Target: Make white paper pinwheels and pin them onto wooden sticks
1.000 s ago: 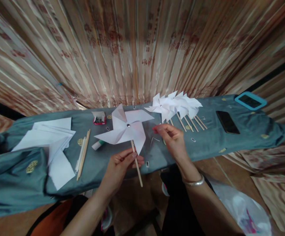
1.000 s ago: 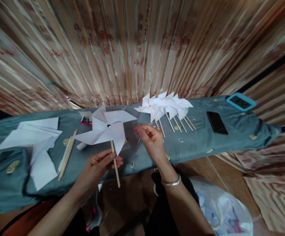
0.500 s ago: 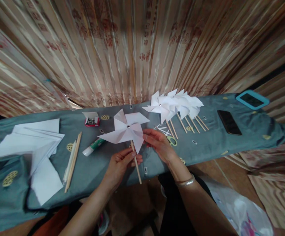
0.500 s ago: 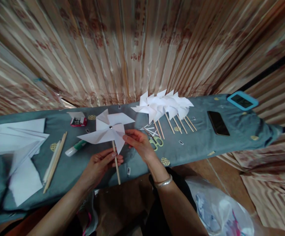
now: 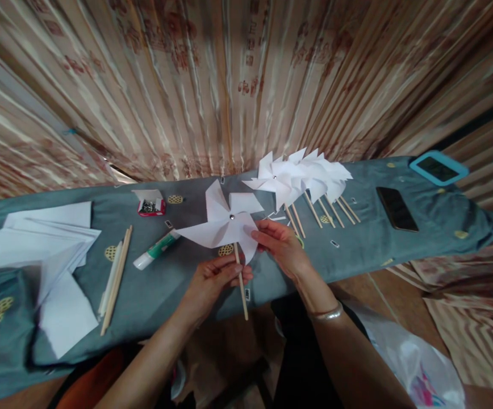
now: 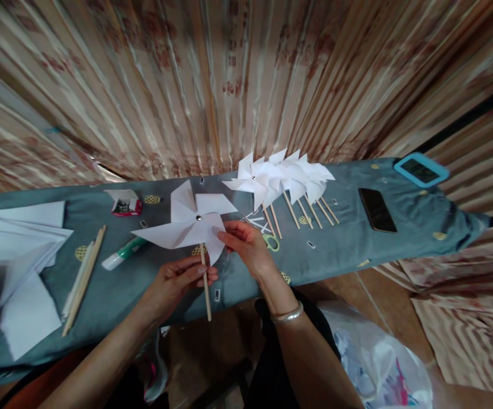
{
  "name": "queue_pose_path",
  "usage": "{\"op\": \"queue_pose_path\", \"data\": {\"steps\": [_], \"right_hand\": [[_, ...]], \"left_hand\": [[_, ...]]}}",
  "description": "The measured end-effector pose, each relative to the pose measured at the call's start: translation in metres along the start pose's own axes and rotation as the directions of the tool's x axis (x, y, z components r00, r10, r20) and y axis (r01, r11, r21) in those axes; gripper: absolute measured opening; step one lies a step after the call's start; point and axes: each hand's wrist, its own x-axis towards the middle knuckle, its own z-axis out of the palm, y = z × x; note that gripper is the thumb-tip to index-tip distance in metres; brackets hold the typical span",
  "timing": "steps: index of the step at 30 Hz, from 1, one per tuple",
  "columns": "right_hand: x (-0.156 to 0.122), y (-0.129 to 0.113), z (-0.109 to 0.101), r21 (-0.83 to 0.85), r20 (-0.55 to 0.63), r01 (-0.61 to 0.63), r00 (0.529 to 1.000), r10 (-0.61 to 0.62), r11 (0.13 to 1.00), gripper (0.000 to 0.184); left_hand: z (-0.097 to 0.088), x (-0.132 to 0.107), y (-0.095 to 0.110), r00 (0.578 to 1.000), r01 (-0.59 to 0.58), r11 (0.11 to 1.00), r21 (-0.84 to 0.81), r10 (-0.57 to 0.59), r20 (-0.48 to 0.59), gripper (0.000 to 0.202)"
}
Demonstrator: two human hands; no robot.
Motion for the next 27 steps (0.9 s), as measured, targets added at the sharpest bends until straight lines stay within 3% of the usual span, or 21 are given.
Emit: {"op": "queue_pose_path", "data": {"steps": [21,27], "right_hand": [[-0.006,-0.002,0.003,0.004,0.094,-0.040,0.995,0.040,0.999,0.038],[-0.008,0.001,0.001,-0.155,0.155,-0.017,0.987,0.041,0.988,0.036]], "left_hand": [[-0.005,0.002,-0.003,0.998,-0.025,1.000,-0.010,0.024,-0.052,0.036],[-0.008,0.003,0.007,0.985,-0.123,0.992,-0.016,0.120,-0.124,0.034]]}}
